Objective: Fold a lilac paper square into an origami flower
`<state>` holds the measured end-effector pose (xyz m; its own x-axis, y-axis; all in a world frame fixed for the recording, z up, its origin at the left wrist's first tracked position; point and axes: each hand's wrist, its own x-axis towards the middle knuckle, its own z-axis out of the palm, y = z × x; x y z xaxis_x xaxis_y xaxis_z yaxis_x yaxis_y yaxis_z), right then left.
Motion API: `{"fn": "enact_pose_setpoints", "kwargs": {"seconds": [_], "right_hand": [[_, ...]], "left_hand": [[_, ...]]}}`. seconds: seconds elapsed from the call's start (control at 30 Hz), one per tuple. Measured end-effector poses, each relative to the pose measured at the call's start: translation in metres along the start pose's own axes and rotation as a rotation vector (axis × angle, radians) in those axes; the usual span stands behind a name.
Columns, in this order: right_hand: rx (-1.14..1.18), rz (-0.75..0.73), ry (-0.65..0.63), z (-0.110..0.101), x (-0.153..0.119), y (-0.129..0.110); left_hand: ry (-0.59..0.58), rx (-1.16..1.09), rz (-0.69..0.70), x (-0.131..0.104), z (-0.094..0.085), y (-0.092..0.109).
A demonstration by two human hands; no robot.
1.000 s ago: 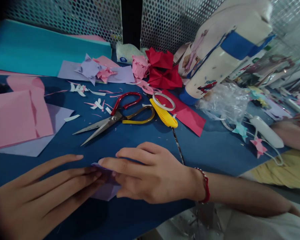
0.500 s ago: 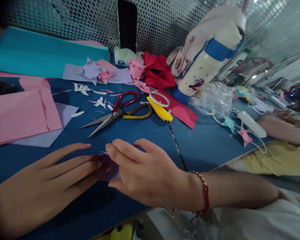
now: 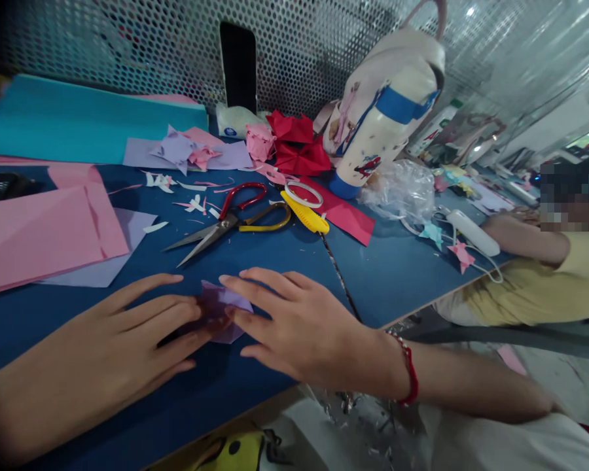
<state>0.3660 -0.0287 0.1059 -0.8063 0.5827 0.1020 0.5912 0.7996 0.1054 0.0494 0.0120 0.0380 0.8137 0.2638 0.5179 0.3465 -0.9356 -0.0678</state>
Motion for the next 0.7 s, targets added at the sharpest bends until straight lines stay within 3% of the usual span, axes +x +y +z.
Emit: {"fn": "enact_pose_setpoints", "kwargs": {"seconds": [0.1, 0.27, 0.43, 0.5, 0.6, 0.7], "right_hand": [[-0.049, 0.039, 0.011, 0.012, -0.006, -0.023], [-0.135, 0.167, 0.197, 0.038, -0.009, -0.057], [-0.104, 0.226, 0.262, 0.045, -0.008, -0.060], [-0.097, 0.209, 0.264, 0.043, -0.008, -0.056], [-0.098, 0.170, 0.247, 0.040, -0.009, -0.052], [-0.094, 0.137, 0.218, 0.039, -0.008, -0.049]], "left_hand": [[0.000, -0.039, -0.059, -0.003, 0.003, 0.007], [0.026, -0.089, -0.102, 0.000, 0.001, 0.008], [0.062, -0.111, -0.056, 0.001, -0.011, -0.017], [0.005, -0.108, -0.047, -0.001, -0.014, -0.028], [0.016, -0.199, -0.300, 0.000, -0.009, -0.036], [0.003, -0.261, -0.397, 0.009, 0.002, -0.038]]}}
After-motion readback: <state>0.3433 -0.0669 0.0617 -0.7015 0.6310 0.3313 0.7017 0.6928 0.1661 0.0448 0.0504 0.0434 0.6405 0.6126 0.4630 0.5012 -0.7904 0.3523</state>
